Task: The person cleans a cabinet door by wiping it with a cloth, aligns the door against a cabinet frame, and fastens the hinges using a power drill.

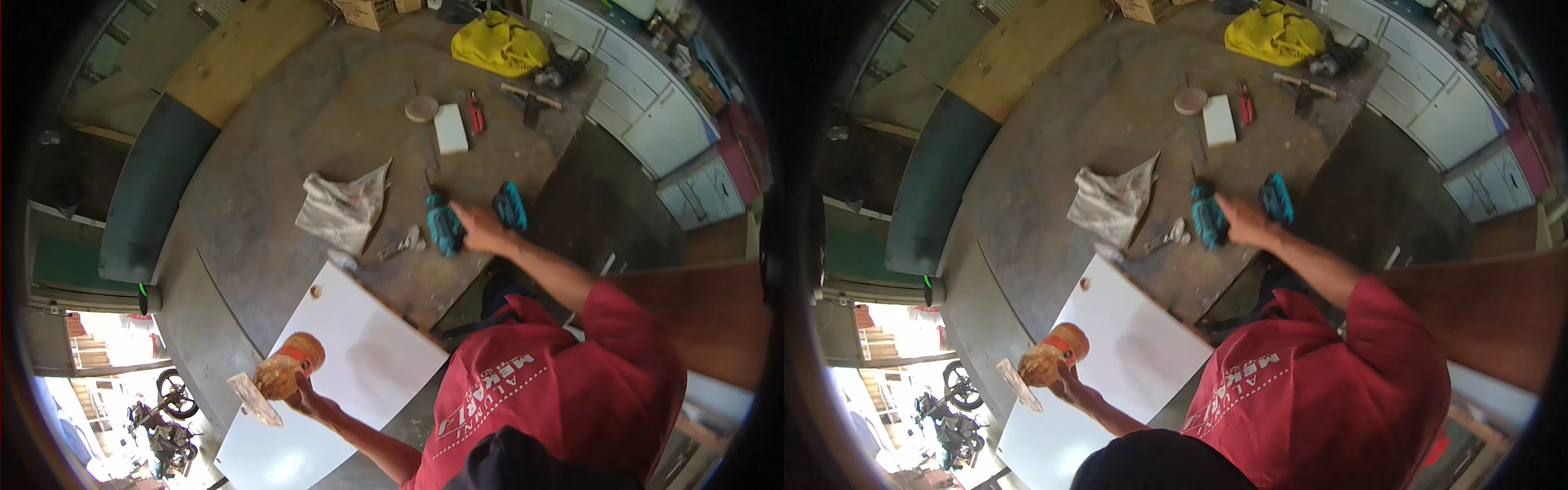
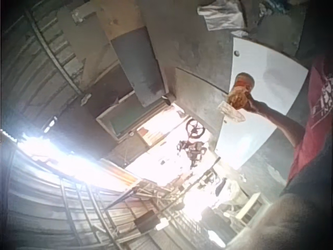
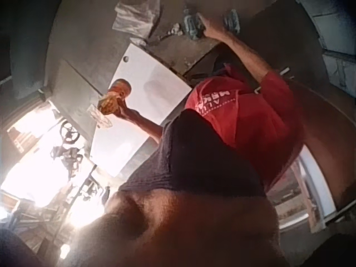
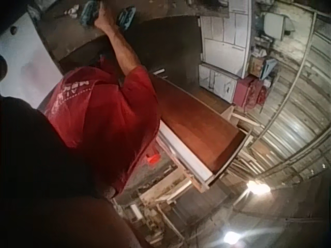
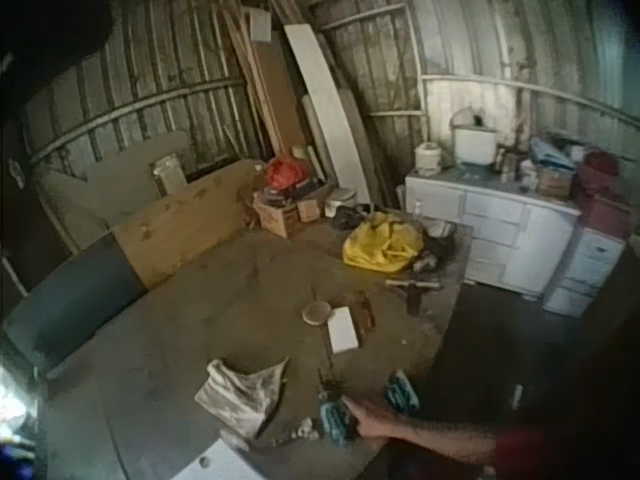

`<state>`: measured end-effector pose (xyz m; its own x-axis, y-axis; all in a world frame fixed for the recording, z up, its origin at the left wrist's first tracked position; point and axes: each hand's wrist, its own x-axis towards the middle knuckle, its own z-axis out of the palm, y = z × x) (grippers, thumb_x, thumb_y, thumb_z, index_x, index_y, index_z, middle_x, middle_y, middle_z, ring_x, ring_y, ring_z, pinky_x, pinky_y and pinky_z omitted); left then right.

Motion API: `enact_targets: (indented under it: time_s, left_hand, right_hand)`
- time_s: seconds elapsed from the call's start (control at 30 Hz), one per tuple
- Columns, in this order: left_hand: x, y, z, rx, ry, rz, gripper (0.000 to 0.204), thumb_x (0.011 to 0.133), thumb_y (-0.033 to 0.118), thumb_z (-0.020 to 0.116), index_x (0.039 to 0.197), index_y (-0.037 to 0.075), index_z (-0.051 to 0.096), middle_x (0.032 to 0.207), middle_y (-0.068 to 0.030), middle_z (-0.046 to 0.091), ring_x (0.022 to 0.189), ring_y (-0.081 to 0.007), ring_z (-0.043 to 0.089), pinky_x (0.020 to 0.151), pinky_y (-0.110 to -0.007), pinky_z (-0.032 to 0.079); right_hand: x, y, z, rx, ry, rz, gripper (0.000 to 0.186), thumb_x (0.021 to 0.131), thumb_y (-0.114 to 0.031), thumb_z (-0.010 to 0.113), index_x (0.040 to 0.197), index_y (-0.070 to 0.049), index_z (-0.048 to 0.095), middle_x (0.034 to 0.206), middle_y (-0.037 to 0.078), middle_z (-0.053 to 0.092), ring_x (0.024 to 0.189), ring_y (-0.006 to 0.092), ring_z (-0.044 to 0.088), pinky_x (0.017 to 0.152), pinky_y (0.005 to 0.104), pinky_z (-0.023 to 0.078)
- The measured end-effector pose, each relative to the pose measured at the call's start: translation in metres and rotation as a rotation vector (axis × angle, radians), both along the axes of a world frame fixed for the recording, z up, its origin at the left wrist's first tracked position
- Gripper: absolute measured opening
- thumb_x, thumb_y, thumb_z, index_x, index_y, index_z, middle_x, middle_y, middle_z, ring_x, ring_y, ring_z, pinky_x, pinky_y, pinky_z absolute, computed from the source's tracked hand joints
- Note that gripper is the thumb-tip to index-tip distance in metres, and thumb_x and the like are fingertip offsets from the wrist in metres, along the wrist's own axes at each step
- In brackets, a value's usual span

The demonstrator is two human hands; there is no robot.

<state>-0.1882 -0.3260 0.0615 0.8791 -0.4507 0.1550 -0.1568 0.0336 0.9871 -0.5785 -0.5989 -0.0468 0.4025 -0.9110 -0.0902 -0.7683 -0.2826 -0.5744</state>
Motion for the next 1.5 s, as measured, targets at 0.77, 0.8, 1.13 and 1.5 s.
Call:
enact_targets:
  time_s: [0.77,0.8,1.13,1.5]
  left_hand:
    - [-0.231,-0.16,0.026,0.204,0.061,0.053,0.067,0.087,0.019,0.069,0.143,-0.005,0.039,0.137,-0.0222,0.05,0.124,-0.0323,0.053,0.101,-0.045,0.048]
    - [-0.232,-0.166,0.027,0.211,0.063,0.043,0.066,0.087,0.017,0.068,0.143,-0.005,0.039,0.137,-0.0221,0.05,0.123,-0.0317,0.053,0.101,-0.044,0.048]
    - [-0.254,-0.268,0.048,0.273,-0.011,-0.174,0.068,0.08,0.007,0.071,0.141,-0.003,0.042,0.137,-0.0173,0.052,0.126,-0.0293,0.051,0.107,-0.043,0.041]
    - [-0.318,-0.33,-0.01,0.48,0.106,-0.526,0.062,0.076,0.003,0.08,0.131,-0.003,0.051,0.124,-0.0136,0.06,0.111,-0.0223,0.061,0.1,-0.036,0.046]
  right_hand:
    - [-0.393,-0.289,0.013,-0.603,-0.749,-0.963,0.016,0.087,-0.017,0.066,0.093,-0.003,0.063,0.064,0.003,0.057,0.054,0.0144,0.054,0.054,0.0336,0.043]
    - [-0.402,-0.298,0.005,-0.595,-0.787,-0.971,0.013,0.087,-0.015,0.066,0.093,-0.003,0.064,0.062,0.002,0.055,0.052,0.0116,0.052,0.052,0.0328,0.042]
    - [-0.428,-0.352,-0.018,-0.712,-0.663,-0.943,0.011,0.092,-0.012,0.064,0.091,-0.001,0.063,0.059,0.0,0.055,0.052,0.0113,0.052,0.054,0.0298,0.041]
    - [-0.301,-0.239,-0.005,-0.916,-0.175,-0.721,0.039,0.09,-0.022,0.064,0.123,-0.002,0.057,0.133,0.024,0.05,0.125,0.04,0.046,0.106,0.0513,0.034]
